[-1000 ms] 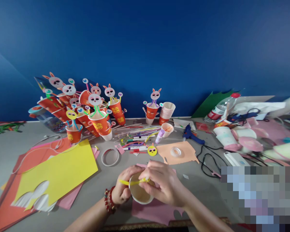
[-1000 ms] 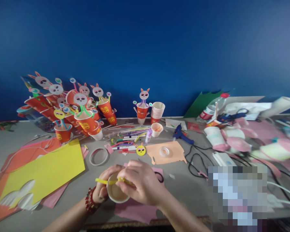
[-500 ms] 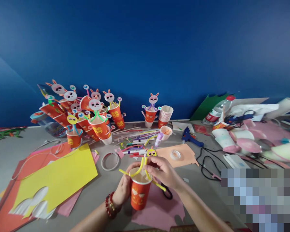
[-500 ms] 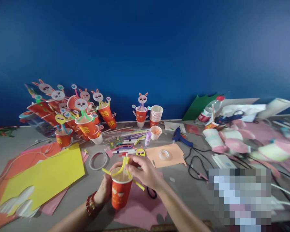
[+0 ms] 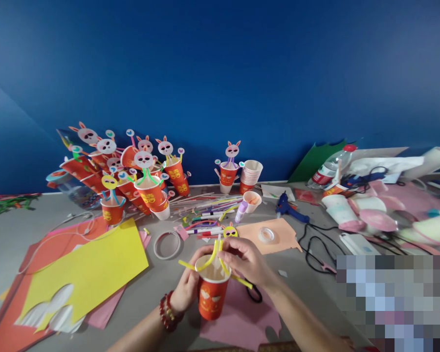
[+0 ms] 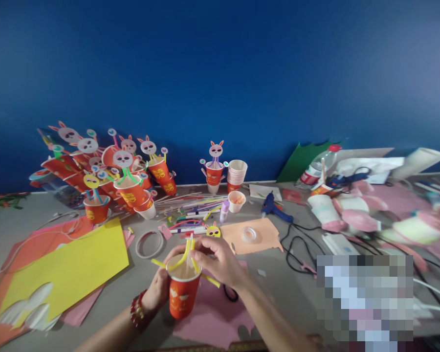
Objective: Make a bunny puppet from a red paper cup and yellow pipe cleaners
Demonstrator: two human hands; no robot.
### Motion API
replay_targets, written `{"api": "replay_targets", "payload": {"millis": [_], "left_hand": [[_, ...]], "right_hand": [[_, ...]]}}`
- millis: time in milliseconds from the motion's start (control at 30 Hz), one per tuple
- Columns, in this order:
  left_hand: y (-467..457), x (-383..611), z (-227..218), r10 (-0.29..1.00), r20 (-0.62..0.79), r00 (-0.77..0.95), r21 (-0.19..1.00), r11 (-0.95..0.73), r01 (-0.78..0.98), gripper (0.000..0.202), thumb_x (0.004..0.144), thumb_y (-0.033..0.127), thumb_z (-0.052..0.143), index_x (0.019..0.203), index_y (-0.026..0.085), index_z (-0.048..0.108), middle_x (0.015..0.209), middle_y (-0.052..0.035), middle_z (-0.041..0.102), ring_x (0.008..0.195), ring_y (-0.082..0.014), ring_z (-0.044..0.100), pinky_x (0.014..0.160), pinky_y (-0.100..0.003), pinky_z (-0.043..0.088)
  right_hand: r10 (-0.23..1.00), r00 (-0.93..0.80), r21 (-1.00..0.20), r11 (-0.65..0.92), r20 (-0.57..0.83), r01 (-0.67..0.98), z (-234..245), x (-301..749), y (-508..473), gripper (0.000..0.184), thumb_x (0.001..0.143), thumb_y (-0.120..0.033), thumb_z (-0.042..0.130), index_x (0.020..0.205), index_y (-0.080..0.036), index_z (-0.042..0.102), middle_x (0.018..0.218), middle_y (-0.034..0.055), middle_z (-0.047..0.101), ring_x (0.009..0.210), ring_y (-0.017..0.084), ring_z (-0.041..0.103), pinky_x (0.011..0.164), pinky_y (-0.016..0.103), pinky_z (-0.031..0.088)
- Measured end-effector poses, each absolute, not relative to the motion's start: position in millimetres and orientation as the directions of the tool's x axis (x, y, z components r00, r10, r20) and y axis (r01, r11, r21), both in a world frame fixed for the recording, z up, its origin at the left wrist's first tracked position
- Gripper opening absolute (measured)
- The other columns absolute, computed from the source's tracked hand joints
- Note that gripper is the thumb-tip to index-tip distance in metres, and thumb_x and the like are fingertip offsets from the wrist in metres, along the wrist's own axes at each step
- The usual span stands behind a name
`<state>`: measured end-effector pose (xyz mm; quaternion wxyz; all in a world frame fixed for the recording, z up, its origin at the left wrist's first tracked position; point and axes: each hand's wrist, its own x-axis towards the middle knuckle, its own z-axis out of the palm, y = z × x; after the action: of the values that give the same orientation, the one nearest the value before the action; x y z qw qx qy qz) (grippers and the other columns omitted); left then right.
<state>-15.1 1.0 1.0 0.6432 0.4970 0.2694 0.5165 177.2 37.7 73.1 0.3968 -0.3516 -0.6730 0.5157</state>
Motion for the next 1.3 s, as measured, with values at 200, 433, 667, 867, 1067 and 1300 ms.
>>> {"api": "replay_targets", "payload": {"millis": [200, 433, 667, 867, 1067, 1300], "left_hand": [[4.1, -13.0, 4.1, 0.974, 0.117, 0.195, 0.894, -0.018, -0.448, 0.073, 0.092, 0.074, 0.032, 0.126, 0.016, 0.062, 0.125, -0.0148, 0.067, 0.114, -0.0305, 0.062, 0.102, -0.044, 0.047], [4.5, -10.1, 14.2, 0.989, 0.062, 0.135, 0.94, -0.012, -0.342, 0.061, 0.1, 0.061, 0.03, 0.133, 0.018, 0.059, 0.139, -0.0123, 0.06, 0.129, -0.0319, 0.053, 0.111, -0.044, 0.04], [2.8, -12.7, 10.4, 0.978, 0.105, 0.18, 0.957, -0.05, -0.286, 0.063, 0.101, 0.059, 0.025, 0.136, 0.018, 0.057, 0.141, -0.0118, 0.058, 0.13, -0.0317, 0.051, 0.113, -0.044, 0.037], [4.4, -15.8, 13.0, 0.972, 0.138, 0.192, 0.969, -0.092, -0.23, 0.06, 0.101, 0.059, 0.028, 0.138, 0.02, 0.055, 0.145, -0.011, 0.054, 0.131, -0.0324, 0.051, 0.111, -0.046, 0.039], [4.3, -17.6, 16.7, 0.971, 0.155, 0.182, 0.977, -0.122, -0.176, 0.061, 0.101, 0.059, 0.025, 0.136, 0.02, 0.058, 0.14, -0.0117, 0.059, 0.13, -0.0324, 0.052, 0.112, -0.047, 0.038], [7.5, -18.9, 21.4, 0.94, 0.189, 0.283, 0.973, -0.141, -0.182, 0.067, 0.088, 0.061, 0.06, 0.141, 0.022, 0.051, 0.141, -0.0137, 0.057, 0.126, -0.035, 0.054, 0.108, -0.045, 0.043]], "right_hand": [[0.853, -0.433, -0.955, 0.285, 0.29, -0.079, 72.1, 183.5, 33.7, 0.059, 0.089, -0.073, 0.052, 0.108, -0.019, 0.067, 0.108, 0.0113, 0.066, 0.101, 0.025, 0.064, 0.086, 0.035, 0.053], [0.859, -0.483, -0.912, 0.321, 0.168, 0.254, 72.5, 182.2, 14.0, 0.07, 0.073, -0.063, 0.079, 0.125, -0.022, 0.056, 0.132, 0.015, 0.059, 0.118, 0.031, 0.059, 0.097, 0.038, 0.051], [0.858, -0.438, -0.758, 0.468, 0.268, 0.454, 73.7, 176.3, 11.6, 0.047, 0.079, -0.039, 0.08, 0.116, -0.021, 0.057, 0.113, 0.01, 0.067, 0.105, 0.029, 0.064, 0.089, 0.037, 0.051], [0.854, -0.415, -0.722, 0.498, 0.313, 0.481, 65.5, 178.7, 11.7, 0.049, 0.078, -0.032, 0.079, 0.119, -0.022, 0.054, 0.116, 0.0104, 0.066, 0.105, 0.028, 0.064, 0.089, 0.038, 0.051], [0.852, -0.416, -0.704, 0.505, 0.317, 0.499, 69.0, 174.4, 13.1, 0.046, 0.076, -0.025, 0.078, 0.115, -0.022, 0.054, 0.112, 0.0089, 0.067, 0.103, 0.028, 0.064, 0.089, 0.038, 0.051], [0.857, -0.414, -0.67, 0.504, 0.307, 0.545, 71.6, 171.1, 13.0, 0.041, 0.075, -0.022, 0.074, 0.112, -0.021, 0.057, 0.11, 0.0108, 0.069, 0.1, 0.03, 0.066, 0.084, 0.039, 0.053]]}}
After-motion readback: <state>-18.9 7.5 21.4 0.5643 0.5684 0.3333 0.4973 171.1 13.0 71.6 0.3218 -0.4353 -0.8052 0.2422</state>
